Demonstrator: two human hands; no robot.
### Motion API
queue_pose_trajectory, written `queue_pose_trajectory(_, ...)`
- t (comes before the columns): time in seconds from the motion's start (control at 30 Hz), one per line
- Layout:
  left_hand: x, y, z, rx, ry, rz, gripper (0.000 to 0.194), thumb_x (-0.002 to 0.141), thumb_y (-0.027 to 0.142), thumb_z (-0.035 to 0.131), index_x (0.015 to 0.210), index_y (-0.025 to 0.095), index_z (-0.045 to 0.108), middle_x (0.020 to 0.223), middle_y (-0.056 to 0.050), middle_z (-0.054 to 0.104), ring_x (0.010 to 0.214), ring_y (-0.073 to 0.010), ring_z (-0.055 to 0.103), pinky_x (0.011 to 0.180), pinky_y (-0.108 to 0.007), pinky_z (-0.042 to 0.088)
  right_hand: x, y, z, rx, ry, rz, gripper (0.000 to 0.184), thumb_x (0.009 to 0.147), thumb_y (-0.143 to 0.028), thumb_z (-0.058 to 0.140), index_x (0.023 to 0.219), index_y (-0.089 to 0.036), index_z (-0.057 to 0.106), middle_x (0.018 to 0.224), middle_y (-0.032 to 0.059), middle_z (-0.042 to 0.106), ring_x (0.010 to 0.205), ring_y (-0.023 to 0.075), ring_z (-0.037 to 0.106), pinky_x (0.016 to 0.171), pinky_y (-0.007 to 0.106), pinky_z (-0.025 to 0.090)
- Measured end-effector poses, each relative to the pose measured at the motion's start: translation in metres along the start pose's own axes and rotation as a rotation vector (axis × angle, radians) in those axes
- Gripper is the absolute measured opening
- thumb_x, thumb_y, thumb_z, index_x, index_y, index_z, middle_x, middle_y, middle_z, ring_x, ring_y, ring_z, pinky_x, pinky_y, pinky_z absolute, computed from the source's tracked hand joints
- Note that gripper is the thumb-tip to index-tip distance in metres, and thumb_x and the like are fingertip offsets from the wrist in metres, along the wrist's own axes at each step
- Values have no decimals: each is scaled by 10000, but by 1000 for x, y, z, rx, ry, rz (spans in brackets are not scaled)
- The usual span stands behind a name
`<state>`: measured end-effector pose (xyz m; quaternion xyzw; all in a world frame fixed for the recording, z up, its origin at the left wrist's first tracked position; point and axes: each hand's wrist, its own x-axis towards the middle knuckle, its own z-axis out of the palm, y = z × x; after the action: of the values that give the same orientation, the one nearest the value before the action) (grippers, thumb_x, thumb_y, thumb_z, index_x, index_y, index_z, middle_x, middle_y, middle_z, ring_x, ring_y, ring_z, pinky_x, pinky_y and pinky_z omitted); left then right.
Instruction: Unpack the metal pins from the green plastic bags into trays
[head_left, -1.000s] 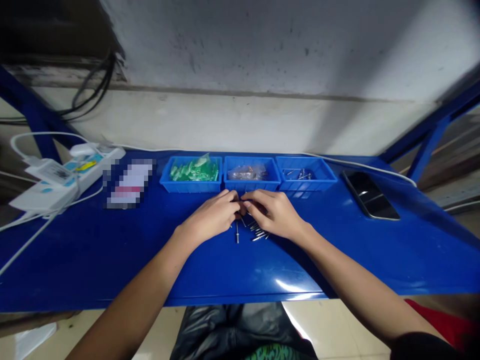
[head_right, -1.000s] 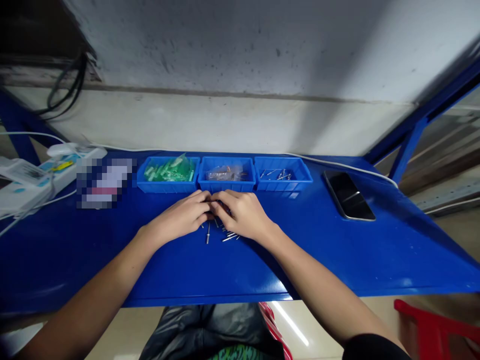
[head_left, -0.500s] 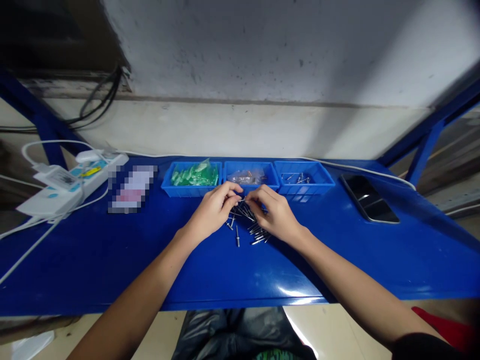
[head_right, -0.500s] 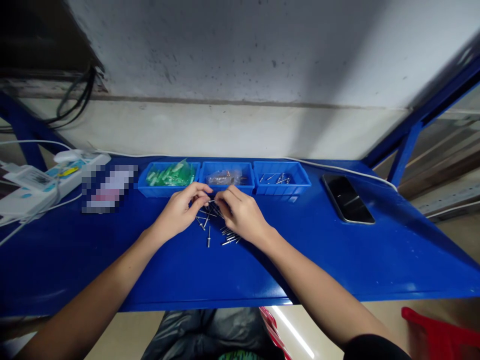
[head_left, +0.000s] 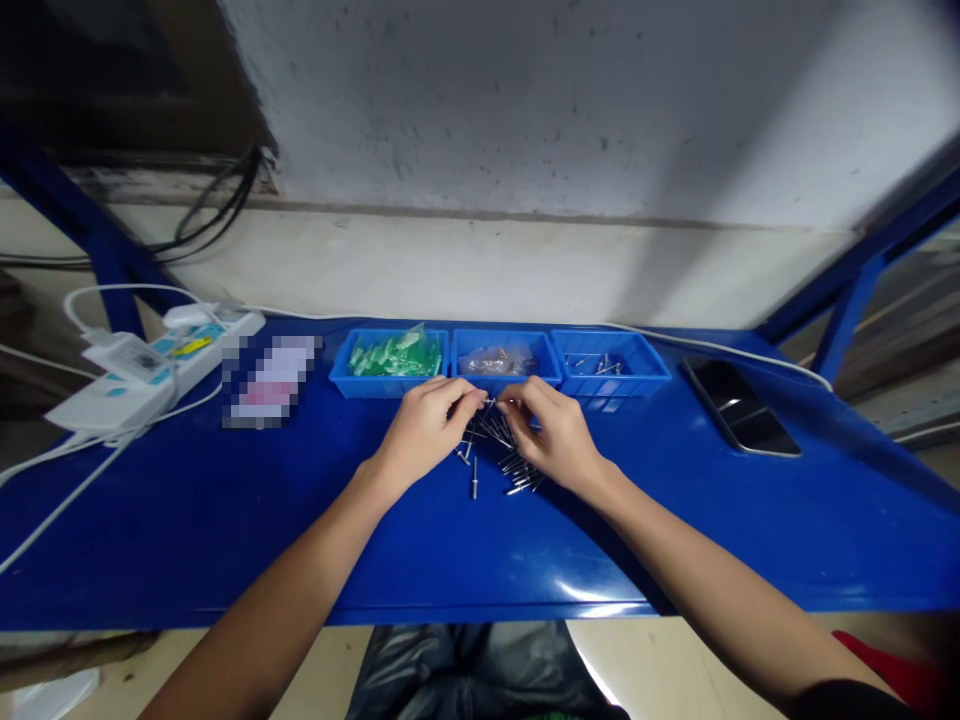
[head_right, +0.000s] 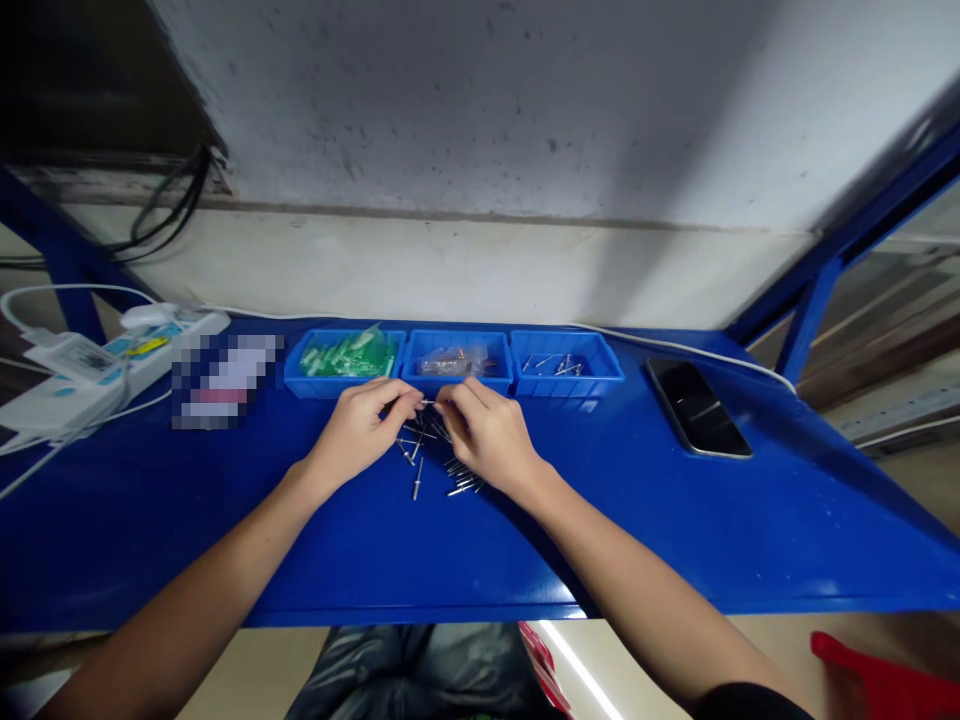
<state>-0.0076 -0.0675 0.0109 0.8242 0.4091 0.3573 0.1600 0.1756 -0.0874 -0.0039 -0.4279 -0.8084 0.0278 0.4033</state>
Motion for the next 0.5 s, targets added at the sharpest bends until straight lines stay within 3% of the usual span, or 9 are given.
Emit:
queue_pose_trajectory(0.13,-2,5,-1,-72,-2,6,166,890,296,491,982,209,598,847,-11,670,747,-124,615,688,-250,479,0,2,1,-14,47,58,154,917,-265,410,832,-196,518,710,38,604,603,142,554,584,256,419)
queue_pose_trajectory(0.23,-2,7,-1,-46,4,4,142,896,276,478,930,203,595,852,-11,665,762,-122,610,696,-247,471,-1,1,2,12,21,66,168,922,-280,411,841,-192,529,706,36,609,602,137,556,582,252,423)
queue_pose_trajectory(0.37,0,7,-3,-8,0,-16,212,918,285,414,852,182,587,774,-12,646,710,-121,591,664,-254,448,2,-1,-2,22,-48,-42,137,899,-281,471,904,-180,562,743,39,599,645,140,549,601,257,427)
queue_pose_trajectory(0.43,0,3,-8,-9,-84,-7,224,911,315,425,836,189,594,740,-2,631,672,-115,573,633,-247,433,5,2,-11,0,-26,-97,134,897,-250,462,861,-182,572,736,38,588,649,140,539,602,262,421)
queue_pose_trajectory(0.5,0,-3,-16,-7,-273,-9,191,878,350,485,850,205,607,687,16,603,602,-105,539,566,-230,404,8,10,-25,-46,83,-97,168,893,-237,453,779,-187,565,697,31,568,631,138,525,597,268,409)
